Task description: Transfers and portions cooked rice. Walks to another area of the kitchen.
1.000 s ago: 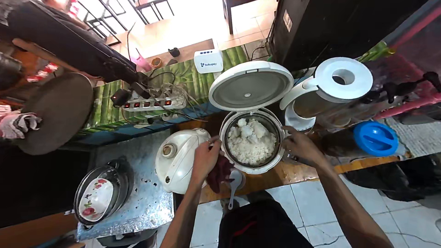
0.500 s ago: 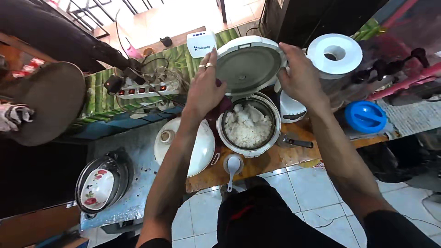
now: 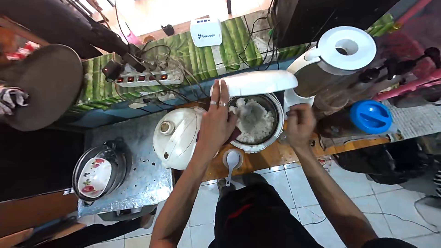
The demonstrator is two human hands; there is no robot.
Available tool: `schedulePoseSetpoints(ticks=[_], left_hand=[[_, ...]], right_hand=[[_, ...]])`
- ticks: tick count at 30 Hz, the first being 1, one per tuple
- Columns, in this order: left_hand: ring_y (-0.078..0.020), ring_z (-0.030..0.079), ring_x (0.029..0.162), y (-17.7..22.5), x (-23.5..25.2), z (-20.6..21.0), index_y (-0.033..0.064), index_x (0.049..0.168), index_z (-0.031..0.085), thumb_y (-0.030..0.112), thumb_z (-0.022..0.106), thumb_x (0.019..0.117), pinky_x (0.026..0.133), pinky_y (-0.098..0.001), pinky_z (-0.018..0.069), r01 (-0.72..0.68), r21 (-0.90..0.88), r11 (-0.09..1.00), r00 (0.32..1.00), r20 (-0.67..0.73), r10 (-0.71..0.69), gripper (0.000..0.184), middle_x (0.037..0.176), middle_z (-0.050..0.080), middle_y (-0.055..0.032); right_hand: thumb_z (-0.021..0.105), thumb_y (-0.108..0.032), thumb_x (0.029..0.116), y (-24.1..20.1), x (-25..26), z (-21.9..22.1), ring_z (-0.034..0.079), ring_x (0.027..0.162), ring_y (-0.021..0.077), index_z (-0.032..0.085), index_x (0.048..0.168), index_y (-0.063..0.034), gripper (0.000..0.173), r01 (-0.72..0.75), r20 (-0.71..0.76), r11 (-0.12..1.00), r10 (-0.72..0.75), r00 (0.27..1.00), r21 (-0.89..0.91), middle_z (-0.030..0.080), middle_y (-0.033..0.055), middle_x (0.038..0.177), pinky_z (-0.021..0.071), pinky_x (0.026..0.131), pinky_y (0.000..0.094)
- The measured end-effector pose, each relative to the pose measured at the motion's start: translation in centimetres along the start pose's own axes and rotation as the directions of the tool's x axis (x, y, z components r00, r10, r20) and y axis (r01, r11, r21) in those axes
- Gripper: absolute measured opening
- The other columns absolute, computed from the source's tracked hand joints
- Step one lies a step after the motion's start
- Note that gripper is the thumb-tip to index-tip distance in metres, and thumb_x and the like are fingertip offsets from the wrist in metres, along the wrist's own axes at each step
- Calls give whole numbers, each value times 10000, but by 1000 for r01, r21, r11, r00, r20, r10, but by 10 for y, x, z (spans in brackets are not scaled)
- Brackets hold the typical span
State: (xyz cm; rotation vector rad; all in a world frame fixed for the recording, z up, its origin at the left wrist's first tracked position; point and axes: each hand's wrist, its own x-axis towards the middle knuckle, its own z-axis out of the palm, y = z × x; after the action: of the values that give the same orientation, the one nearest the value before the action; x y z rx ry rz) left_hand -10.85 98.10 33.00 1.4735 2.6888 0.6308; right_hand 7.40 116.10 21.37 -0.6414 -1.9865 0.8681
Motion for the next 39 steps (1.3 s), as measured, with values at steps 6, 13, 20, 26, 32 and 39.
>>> schedulePoseSetpoints(ticks=[6, 13, 20, 26, 32, 39], left_hand=[[-329, 687, 1087, -8, 59, -20, 133, 1660, 143, 184, 659, 927, 796, -531, 573, 0, 36, 999, 1000, 15, -1, 898, 1700, 230, -102], [-285, 699, 1053, -9, 56, -22, 151, 1657, 182, 148, 616, 929, 787, -494, 587, 11, 32, 999, 1000, 27, -12, 848, 1696, 252, -68], [-246, 712, 927, -11, 45, -19, 173, 1661, 175, 122, 608, 922, 712, -466, 584, -3, 6, 1000, 999, 45, 3, 859, 1714, 205, -27], [-232, 688, 699, -12, -38, 21, 196, 1651, 232, 134, 699, 881, 528, -477, 575, 4, 36, 999, 1000, 28, -5, 903, 1718, 176, -57], [-236, 708, 676, -27, -124, 129, 285, 1586, 408, 176, 575, 942, 557, -425, 587, 112, 128, 985, 979, 157, -132, 673, 1660, 306, -148], [-262, 712, 738, -39, -128, 136, 359, 1582, 394, 213, 540, 970, 594, -467, 590, 97, 169, 981, 961, 239, -137, 646, 1683, 273, -90]], right_hand=[[596, -132, 974, 9, 62, 68, 586, 1238, 455, 658, 1328, -92, 362, 145, 564, 875, 164, 809, -463, 629, 257, 1286, 505, 992, 622], [640, -131, 943, 21, 81, 103, 538, 1290, 471, 674, 1298, -115, 357, 129, 564, 821, 259, 784, -557, 589, 266, 1348, 465, 1004, 663], [655, -165, 953, 13, 84, 89, 600, 1219, 458, 690, 1261, -100, 316, 7, 544, 846, 337, 769, -534, 619, 243, 1316, 498, 974, 663], [638, -265, 995, 0, 2, -41, 686, 799, 145, 737, 1104, -136, 195, -168, 970, 985, 11, 242, 31, 726, 29, 921, 597, 743, 405], [583, -544, 1001, -41, -42, -39, 610, 689, 76, 676, 899, -226, 347, -396, 556, 686, -14, 831, 610, 630, -73, 772, 547, 642, 286], [367, -406, 1095, -47, -16, 89, 373, 479, 23, 435, 680, -219, 460, -157, 102, 672, 120, 988, 724, 395, -94, 566, 346, 473, 192]])
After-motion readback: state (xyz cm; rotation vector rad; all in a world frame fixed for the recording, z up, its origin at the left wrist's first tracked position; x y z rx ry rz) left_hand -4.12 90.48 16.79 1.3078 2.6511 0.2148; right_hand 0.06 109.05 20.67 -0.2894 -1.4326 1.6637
